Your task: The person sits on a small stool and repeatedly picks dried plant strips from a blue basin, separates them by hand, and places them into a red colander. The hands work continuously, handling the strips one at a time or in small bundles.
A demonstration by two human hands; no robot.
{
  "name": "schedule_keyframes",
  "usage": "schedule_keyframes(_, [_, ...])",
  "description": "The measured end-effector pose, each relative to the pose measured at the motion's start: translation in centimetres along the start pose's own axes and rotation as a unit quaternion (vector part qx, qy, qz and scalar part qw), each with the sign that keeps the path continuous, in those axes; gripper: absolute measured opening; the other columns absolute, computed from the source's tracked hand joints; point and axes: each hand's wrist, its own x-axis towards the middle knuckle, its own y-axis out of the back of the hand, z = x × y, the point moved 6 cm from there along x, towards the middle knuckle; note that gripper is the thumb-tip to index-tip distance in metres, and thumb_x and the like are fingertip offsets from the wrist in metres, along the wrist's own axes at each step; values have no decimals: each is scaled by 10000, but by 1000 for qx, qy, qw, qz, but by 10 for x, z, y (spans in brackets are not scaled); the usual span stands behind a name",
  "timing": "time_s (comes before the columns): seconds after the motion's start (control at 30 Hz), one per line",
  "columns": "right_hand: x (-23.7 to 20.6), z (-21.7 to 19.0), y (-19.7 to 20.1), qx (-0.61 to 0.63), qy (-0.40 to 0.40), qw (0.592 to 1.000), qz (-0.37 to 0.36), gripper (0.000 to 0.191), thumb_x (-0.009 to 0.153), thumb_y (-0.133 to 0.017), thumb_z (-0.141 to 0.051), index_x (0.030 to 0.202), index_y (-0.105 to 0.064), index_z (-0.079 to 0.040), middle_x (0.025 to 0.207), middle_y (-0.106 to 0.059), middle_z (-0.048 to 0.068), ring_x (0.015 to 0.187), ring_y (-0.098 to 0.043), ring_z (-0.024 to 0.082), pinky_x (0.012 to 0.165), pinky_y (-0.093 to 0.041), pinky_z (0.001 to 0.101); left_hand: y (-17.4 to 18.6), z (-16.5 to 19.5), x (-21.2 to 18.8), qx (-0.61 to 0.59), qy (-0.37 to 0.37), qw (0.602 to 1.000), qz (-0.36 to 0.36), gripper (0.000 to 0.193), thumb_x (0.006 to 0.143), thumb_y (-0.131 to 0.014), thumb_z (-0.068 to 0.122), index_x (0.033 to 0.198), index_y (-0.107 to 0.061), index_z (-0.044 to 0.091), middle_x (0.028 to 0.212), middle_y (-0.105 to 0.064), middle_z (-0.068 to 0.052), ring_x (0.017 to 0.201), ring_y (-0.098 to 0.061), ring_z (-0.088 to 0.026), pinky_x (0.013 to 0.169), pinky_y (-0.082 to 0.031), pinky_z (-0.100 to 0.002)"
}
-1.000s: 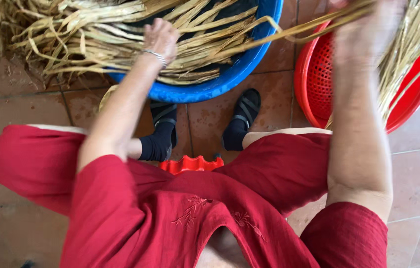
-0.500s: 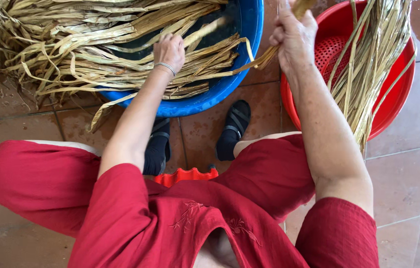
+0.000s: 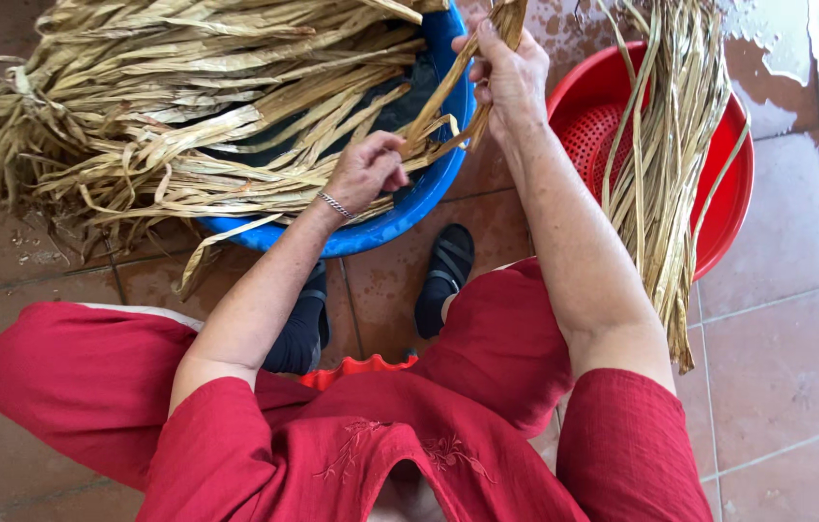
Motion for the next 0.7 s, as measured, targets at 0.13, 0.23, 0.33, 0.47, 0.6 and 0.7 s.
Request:
schedule_keyframes(0.13, [-16,-1,-23,-54,-10,998,-36,289,967,-752,-262,1137,-754,-28,1035,-783,66,713,-576,39,475,-383,187,-15,42,18,42,-67,997,9,213,1061,-547,163,1237,-584,49,831,-681,0,697,-634,-57,618,-548,-221])
schedule_keyframes(0.23, [-28,6,-46,-15,-36,994,-99,305,973,-748,-250,1159,-746,-8,984,-733,82,797,-656,115,566,-510,239,-15,63,44,66,-54,992,91,222,1072,-526,242,1140,-648,69,720,-642,-11,588,-584,-82,528,-467,-256])
schedule_keyframes(0.33, [-27,7,-53,35,-15,995,-91,293,1000,-681,-244,1188,-719,-23,1073,-753,72,960,-708,143,788,-604,281,-18,77,72,112,-94,980,136,253,1012,-524,265,1015,-698,82,717,-687,-46,589,-635,-146,531,-504,-324])
schedule_keyframes(0.47, [-13,6,-48,94,16,994,-60,205,1010,-625,-166,1075,-685,19,1033,-782,173,925,-751,237,890,-621,370,-28,81,89,229,-129,944,199,345,959,-545,344,867,-733,70,738,-741,-167,677,-737,-307,632,-562,-447])
schedule_keyframes(0.6, [8,-2,-29,123,45,991,-5,116,1000,-612,-85,982,-642,26,932,-753,191,857,-755,318,856,-649,449,-50,84,94,286,-92,932,202,384,935,-504,393,889,-739,92,823,-737,-233,783,-734,-403,713,-561,-529])
schedule_keyframes(0.7, [24,-7,-6,171,-27,982,81,110,965,-528,-63,994,-615,-3,799,-709,138,730,-725,310,662,-622,495,-64,92,89,356,-85,913,180,371,937,-503,397,916,-724,99,830,-727,-243,809,-720,-425,754,-550,-567])
